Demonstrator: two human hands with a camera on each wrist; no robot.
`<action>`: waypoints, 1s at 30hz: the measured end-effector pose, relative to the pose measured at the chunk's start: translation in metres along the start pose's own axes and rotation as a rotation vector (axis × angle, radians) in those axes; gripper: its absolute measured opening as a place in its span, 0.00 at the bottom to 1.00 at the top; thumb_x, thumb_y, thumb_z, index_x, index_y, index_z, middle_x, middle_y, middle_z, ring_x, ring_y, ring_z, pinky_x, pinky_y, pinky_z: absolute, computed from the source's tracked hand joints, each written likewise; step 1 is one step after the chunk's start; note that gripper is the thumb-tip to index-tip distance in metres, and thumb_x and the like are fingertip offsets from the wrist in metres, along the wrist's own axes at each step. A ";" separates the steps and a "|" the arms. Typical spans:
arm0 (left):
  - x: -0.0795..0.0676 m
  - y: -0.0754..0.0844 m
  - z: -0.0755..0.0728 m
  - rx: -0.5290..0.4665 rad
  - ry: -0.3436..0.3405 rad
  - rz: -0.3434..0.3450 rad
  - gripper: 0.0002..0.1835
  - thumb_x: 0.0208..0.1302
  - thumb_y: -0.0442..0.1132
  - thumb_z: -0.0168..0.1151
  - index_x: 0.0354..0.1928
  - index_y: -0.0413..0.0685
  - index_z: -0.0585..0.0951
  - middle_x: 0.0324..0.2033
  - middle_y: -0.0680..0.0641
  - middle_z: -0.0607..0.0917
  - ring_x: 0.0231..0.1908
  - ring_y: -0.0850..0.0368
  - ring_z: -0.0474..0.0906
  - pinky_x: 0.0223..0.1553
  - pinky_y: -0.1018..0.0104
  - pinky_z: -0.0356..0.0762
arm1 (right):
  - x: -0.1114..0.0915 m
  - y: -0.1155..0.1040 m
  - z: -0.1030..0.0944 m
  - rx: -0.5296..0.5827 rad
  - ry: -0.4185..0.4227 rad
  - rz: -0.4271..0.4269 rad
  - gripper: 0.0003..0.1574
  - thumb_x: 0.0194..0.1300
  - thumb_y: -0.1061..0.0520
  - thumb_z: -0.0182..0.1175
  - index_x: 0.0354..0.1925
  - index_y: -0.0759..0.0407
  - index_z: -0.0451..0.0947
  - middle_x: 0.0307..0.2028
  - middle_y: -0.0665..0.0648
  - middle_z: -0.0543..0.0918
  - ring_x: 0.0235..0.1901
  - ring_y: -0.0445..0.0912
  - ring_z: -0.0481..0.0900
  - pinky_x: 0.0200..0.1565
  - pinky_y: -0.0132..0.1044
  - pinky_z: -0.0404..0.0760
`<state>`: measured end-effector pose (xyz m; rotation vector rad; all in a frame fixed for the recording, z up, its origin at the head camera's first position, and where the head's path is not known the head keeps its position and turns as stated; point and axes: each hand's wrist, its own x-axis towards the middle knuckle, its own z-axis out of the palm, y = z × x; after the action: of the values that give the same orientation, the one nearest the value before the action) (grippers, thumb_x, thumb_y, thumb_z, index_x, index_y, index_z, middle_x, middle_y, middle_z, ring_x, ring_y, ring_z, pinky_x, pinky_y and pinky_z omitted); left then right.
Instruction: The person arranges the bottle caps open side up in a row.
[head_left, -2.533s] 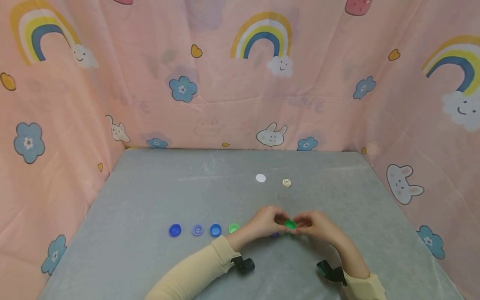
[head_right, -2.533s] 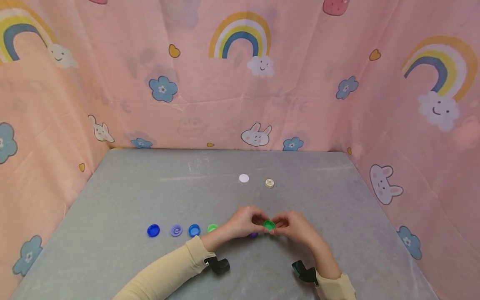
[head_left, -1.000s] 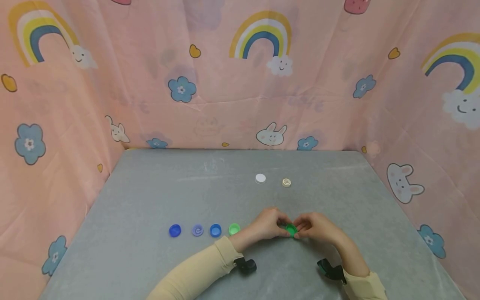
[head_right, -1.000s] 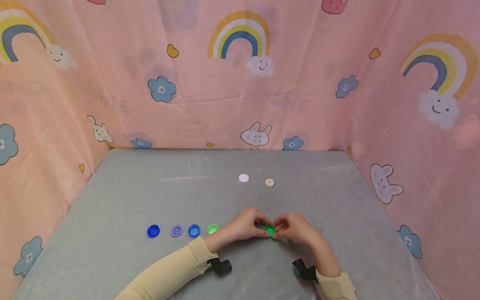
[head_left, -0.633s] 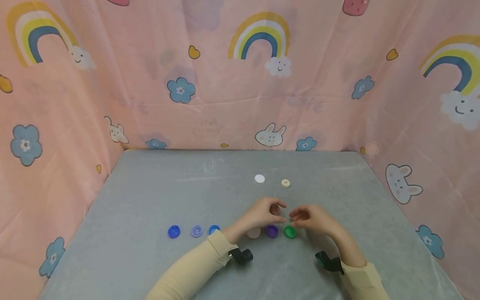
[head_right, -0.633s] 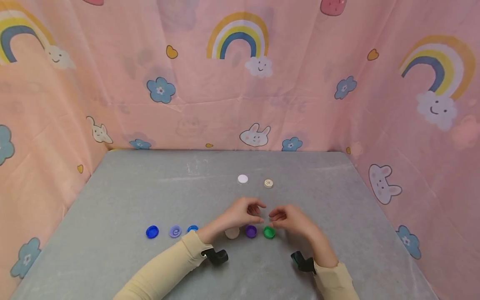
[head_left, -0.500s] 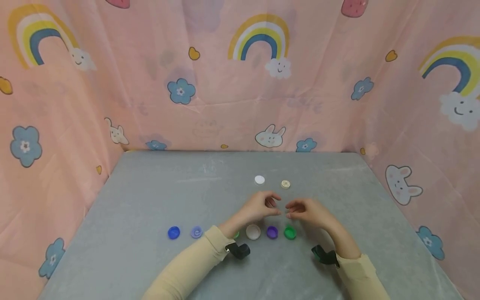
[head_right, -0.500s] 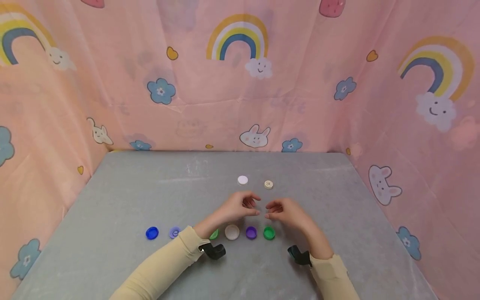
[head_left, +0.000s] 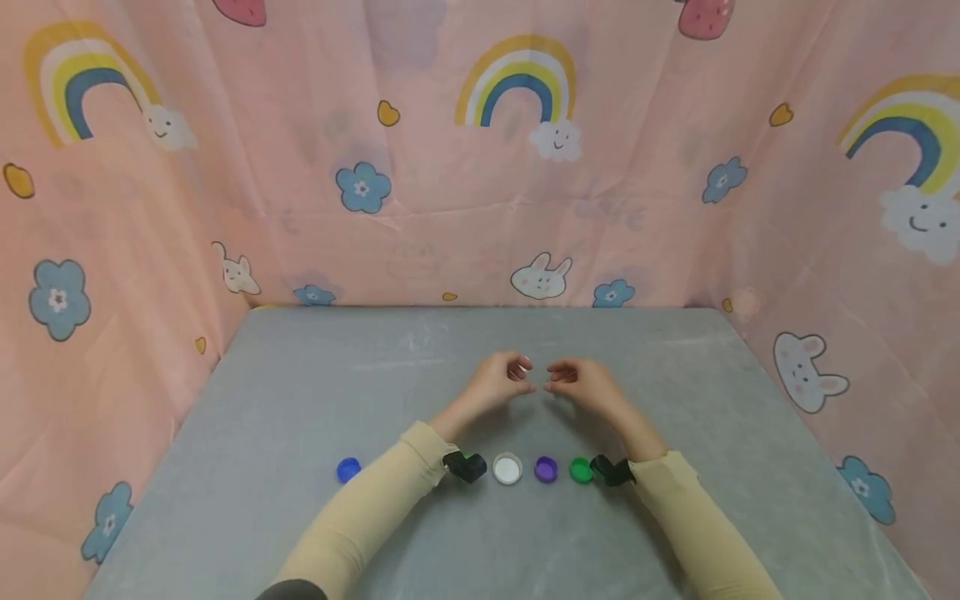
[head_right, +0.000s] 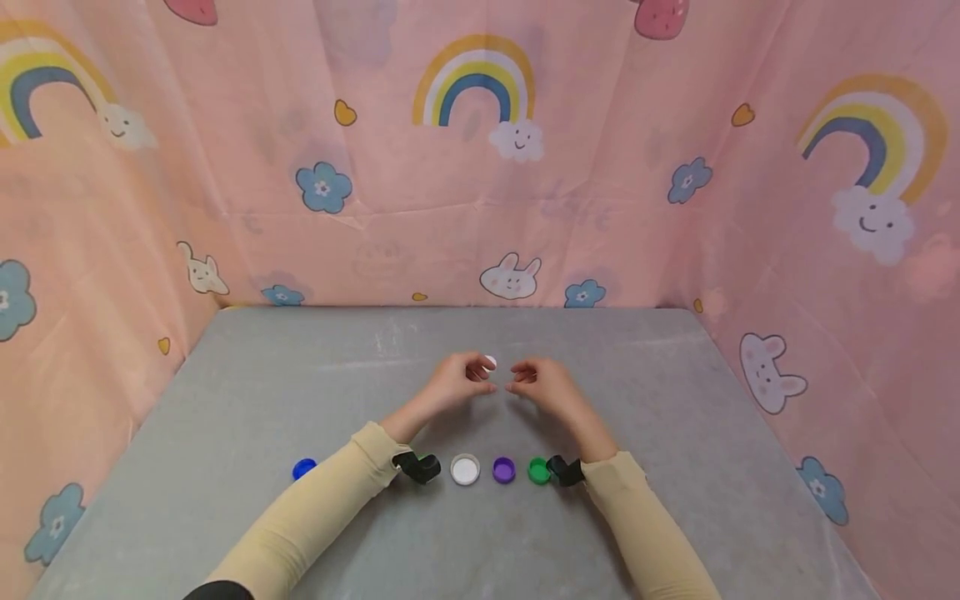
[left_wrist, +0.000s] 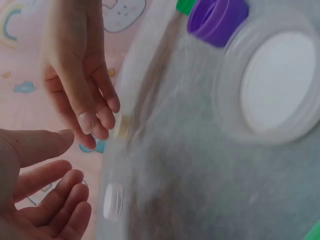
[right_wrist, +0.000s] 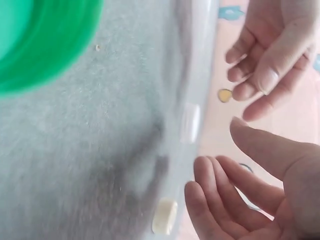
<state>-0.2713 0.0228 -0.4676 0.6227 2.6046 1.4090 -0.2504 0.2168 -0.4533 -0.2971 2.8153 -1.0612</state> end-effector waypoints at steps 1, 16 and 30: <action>0.002 -0.001 -0.001 0.004 0.007 -0.008 0.18 0.52 0.37 0.71 0.45 0.41 0.81 0.34 0.47 0.83 0.34 0.59 0.78 0.36 0.70 0.75 | 0.003 0.000 0.002 0.000 0.007 0.006 0.24 0.62 0.53 0.63 0.53 0.65 0.77 0.44 0.62 0.84 0.45 0.53 0.82 0.47 0.47 0.79; 0.025 -0.019 -0.009 0.077 0.057 -0.134 0.17 0.52 0.37 0.72 0.44 0.40 0.81 0.37 0.44 0.84 0.37 0.55 0.78 0.35 0.68 0.74 | 0.041 -0.007 0.018 -0.033 0.045 0.016 0.24 0.57 0.57 0.67 0.49 0.69 0.78 0.40 0.65 0.84 0.42 0.55 0.82 0.42 0.44 0.81; 0.032 -0.029 -0.008 0.045 0.044 -0.217 0.15 0.53 0.37 0.71 0.42 0.40 0.81 0.37 0.45 0.83 0.34 0.57 0.76 0.32 0.69 0.73 | 0.054 -0.011 0.024 -0.106 0.021 0.066 0.22 0.54 0.57 0.69 0.45 0.69 0.80 0.34 0.61 0.84 0.31 0.47 0.78 0.32 0.35 0.76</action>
<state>-0.3110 0.0155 -0.4837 0.3057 2.6488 1.3147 -0.2974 0.1809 -0.4660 -0.2028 2.8835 -0.9090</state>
